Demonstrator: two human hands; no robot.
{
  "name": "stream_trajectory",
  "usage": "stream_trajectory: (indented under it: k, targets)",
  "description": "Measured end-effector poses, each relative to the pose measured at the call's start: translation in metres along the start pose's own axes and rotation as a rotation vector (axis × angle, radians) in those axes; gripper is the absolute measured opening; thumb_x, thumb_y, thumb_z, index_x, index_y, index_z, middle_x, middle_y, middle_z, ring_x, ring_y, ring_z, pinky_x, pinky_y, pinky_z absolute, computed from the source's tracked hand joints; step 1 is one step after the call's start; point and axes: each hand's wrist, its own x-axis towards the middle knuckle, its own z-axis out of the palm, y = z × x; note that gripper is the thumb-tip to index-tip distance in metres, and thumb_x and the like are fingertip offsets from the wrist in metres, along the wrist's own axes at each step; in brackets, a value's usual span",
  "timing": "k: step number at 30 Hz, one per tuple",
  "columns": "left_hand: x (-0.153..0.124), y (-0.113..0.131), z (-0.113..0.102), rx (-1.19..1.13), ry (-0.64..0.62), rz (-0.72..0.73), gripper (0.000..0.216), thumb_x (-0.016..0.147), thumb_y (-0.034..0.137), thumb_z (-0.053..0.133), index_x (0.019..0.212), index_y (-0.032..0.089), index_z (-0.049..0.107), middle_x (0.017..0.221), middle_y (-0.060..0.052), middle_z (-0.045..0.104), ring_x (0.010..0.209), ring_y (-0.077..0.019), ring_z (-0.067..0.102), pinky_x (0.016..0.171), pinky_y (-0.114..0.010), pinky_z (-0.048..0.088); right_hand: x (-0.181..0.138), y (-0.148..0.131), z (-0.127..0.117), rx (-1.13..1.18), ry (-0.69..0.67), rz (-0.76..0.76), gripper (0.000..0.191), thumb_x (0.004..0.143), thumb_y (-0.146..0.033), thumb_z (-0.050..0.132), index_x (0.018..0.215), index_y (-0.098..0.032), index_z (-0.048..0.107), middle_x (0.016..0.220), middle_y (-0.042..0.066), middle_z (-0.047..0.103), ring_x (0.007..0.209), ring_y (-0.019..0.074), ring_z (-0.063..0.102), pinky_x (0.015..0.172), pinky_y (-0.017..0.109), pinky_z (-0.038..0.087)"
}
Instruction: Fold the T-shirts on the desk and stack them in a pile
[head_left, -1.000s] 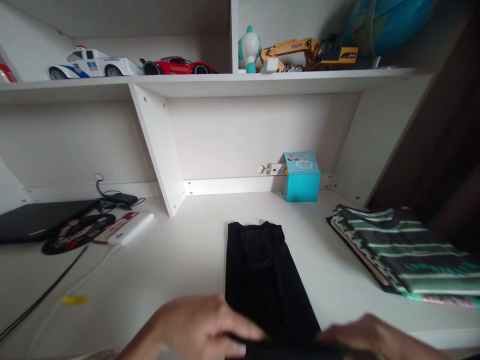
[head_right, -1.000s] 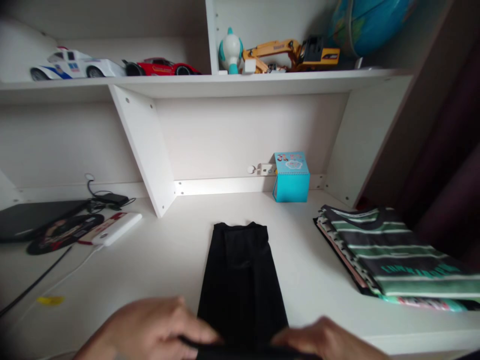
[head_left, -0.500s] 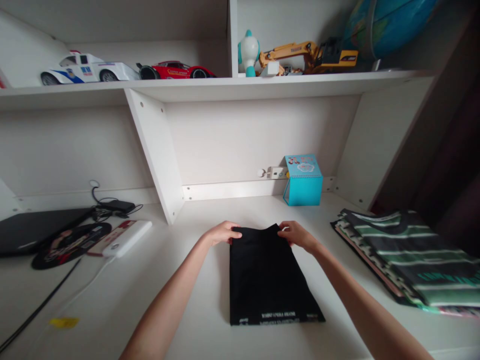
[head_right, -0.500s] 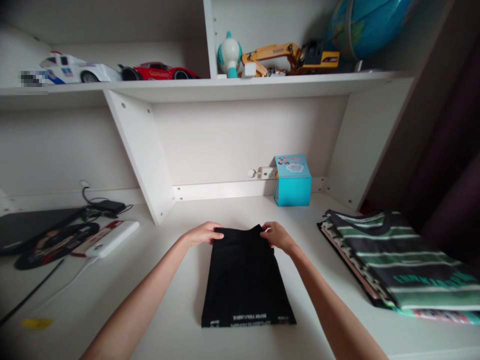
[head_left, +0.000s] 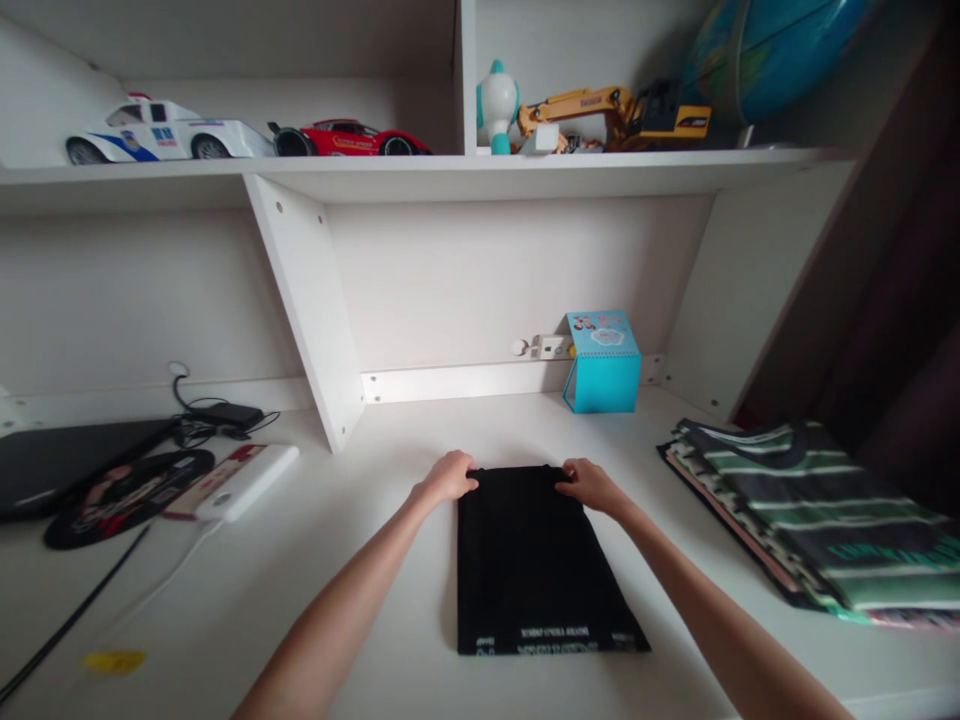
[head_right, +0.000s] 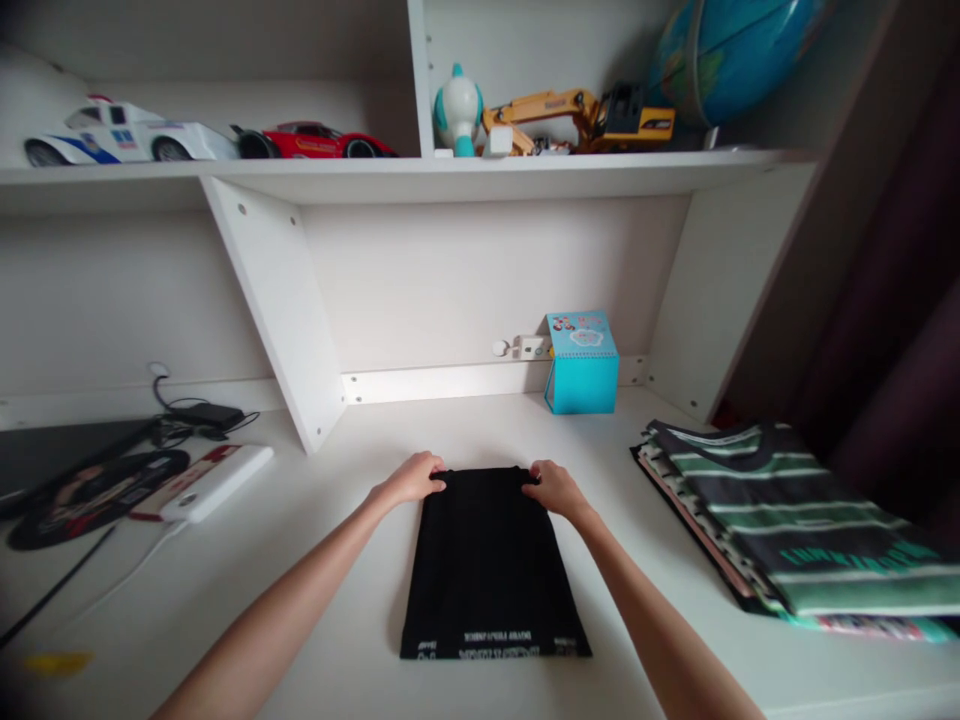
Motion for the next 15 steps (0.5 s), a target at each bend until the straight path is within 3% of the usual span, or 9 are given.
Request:
stream_trajectory:
  k: [3,6,9,11,13,15]
  targets:
    - [0.003,0.012,-0.022,0.0,0.049,0.063,0.017,0.069,0.019,0.064,0.087,0.017,0.065,0.092,-0.006,0.066,0.087,-0.0202,0.06,0.076,-0.027,0.044,-0.004,-0.008,-0.028,0.038,0.135,-0.049,0.01,0.08,-0.023,0.06,0.081,-0.014,0.058,0.076,0.001,0.06,0.069,0.0115,0.057,0.067,0.026,0.047]
    - [-0.001,0.034,-0.058,-0.119,0.247,0.192,0.02,0.075,0.019,0.058,0.094,0.019,0.062,0.09,-0.003,0.065,0.087,-0.0166,0.059,0.079,-0.025,0.043,-0.019,-0.021,-0.073,0.088,0.329,-0.083,0.014,0.082,-0.025,0.054,0.092,-0.016,0.055,0.082,0.004,0.061,0.073,0.0137,0.057,0.068,0.025,0.045]
    - [-0.012,0.055,-0.091,-0.281,0.444,0.348,0.029,0.079,0.021,0.055,0.108,0.02,0.055,0.092,-0.001,0.064,0.087,-0.0135,0.059,0.083,-0.024,0.043,-0.054,-0.043,-0.106,0.168,0.604,-0.208,0.02,0.082,-0.034,0.053,0.096,-0.019,0.051,0.087,0.003,0.06,0.072,0.0136,0.056,0.065,0.024,0.045]
    - [-0.017,0.06,-0.101,-0.311,0.485,0.403,0.031,0.081,0.022,0.052,0.112,0.021,0.054,0.098,-0.001,0.063,0.091,-0.0133,0.058,0.087,-0.026,0.042,-0.085,-0.062,-0.113,0.194,0.728,-0.352,0.017,0.082,-0.033,0.054,0.093,-0.021,0.051,0.085,0.002,0.059,0.068,0.0128,0.055,0.063,0.024,0.045]
    - [-0.017,0.054,-0.101,-0.261,0.464,0.41,0.026,0.082,0.019,0.05,0.107,0.021,0.058,0.105,-0.002,0.062,0.099,-0.015,0.056,0.09,-0.028,0.041,-0.115,-0.082,-0.111,0.176,0.599,-0.512,0.016,0.084,-0.03,0.052,0.097,-0.021,0.051,0.087,0.002,0.059,0.071,0.0123,0.056,0.065,0.023,0.046]
    - [-0.014,0.041,-0.093,-0.151,0.42,0.362,0.026,0.08,0.014,0.05,0.103,0.019,0.06,0.112,-0.005,0.059,0.106,-0.0175,0.053,0.095,-0.03,0.039,-0.136,-0.097,-0.106,0.156,0.282,-0.64,0.022,0.087,-0.029,0.049,0.109,-0.022,0.05,0.094,0.002,0.06,0.078,0.0115,0.058,0.069,0.021,0.047]
